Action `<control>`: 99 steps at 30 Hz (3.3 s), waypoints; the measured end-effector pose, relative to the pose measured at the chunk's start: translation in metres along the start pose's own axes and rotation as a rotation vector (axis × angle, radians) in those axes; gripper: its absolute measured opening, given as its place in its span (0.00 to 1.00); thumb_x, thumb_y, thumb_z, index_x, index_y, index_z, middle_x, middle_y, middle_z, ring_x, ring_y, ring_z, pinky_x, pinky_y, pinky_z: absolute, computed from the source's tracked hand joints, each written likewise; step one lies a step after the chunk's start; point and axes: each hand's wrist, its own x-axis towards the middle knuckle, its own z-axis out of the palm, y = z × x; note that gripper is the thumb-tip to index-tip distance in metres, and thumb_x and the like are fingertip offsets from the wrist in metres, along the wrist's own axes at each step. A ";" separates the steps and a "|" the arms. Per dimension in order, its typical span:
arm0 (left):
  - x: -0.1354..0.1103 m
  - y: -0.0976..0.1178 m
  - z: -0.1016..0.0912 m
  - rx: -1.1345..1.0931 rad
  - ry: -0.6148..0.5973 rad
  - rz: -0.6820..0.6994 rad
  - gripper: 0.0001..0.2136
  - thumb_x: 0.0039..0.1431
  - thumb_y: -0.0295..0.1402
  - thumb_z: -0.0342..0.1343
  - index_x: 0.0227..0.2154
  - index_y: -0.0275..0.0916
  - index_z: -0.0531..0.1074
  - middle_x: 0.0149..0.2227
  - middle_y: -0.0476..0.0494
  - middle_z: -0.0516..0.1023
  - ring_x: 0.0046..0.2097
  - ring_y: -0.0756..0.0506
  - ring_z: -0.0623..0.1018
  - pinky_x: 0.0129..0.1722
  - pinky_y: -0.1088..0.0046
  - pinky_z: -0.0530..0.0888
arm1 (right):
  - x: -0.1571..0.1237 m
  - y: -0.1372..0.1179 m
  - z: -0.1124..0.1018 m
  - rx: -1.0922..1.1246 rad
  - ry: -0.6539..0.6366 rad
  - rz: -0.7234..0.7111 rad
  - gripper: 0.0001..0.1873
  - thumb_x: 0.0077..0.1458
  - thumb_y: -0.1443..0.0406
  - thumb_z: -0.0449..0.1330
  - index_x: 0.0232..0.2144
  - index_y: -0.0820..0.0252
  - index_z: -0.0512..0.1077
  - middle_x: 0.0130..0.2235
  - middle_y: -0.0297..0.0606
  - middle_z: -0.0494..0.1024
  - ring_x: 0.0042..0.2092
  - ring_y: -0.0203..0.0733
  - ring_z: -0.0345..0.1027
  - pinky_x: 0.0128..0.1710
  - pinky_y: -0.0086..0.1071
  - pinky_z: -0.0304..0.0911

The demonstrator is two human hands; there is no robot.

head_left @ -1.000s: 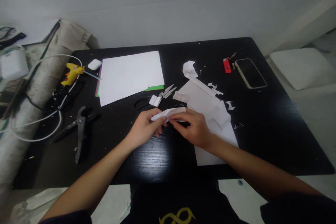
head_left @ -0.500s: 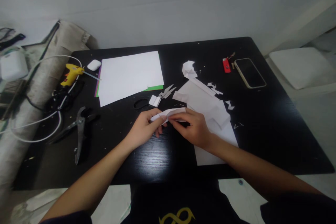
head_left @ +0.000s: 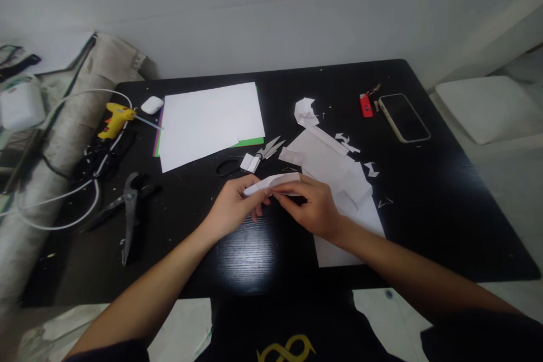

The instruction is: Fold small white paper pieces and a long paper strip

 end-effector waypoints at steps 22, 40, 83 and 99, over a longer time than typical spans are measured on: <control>0.000 0.005 0.000 -0.071 0.000 0.004 0.14 0.61 0.41 0.65 0.30 0.34 0.75 0.24 0.49 0.78 0.21 0.53 0.75 0.20 0.80 0.75 | 0.007 0.003 0.004 0.715 -0.013 0.687 0.37 0.46 0.64 0.77 0.54 0.50 0.63 0.39 0.32 0.84 0.41 0.45 0.82 0.51 0.44 0.77; 0.001 -0.002 0.002 -0.059 -0.071 0.046 0.15 0.64 0.43 0.63 0.34 0.34 0.75 0.31 0.46 0.80 0.25 0.52 0.78 0.22 0.78 0.78 | 0.011 0.002 0.000 0.864 -0.086 0.810 0.11 0.49 0.66 0.74 0.36 0.58 0.79 0.34 0.34 0.83 0.37 0.40 0.77 0.42 0.37 0.71; -0.008 -0.008 0.009 0.391 0.079 0.206 0.13 0.71 0.42 0.54 0.37 0.39 0.75 0.29 0.48 0.81 0.28 0.49 0.82 0.31 0.75 0.80 | 0.010 -0.008 0.001 0.692 -0.009 0.728 0.19 0.55 0.50 0.71 0.37 0.57 0.76 0.37 0.38 0.81 0.39 0.45 0.77 0.38 0.39 0.79; -0.010 -0.008 0.009 0.537 0.108 0.257 0.12 0.71 0.41 0.55 0.37 0.39 0.76 0.29 0.48 0.82 0.27 0.49 0.80 0.29 0.76 0.74 | 0.010 -0.005 0.000 0.435 -0.004 0.636 0.09 0.51 0.65 0.69 0.38 0.55 0.78 0.38 0.36 0.82 0.42 0.46 0.77 0.46 0.41 0.74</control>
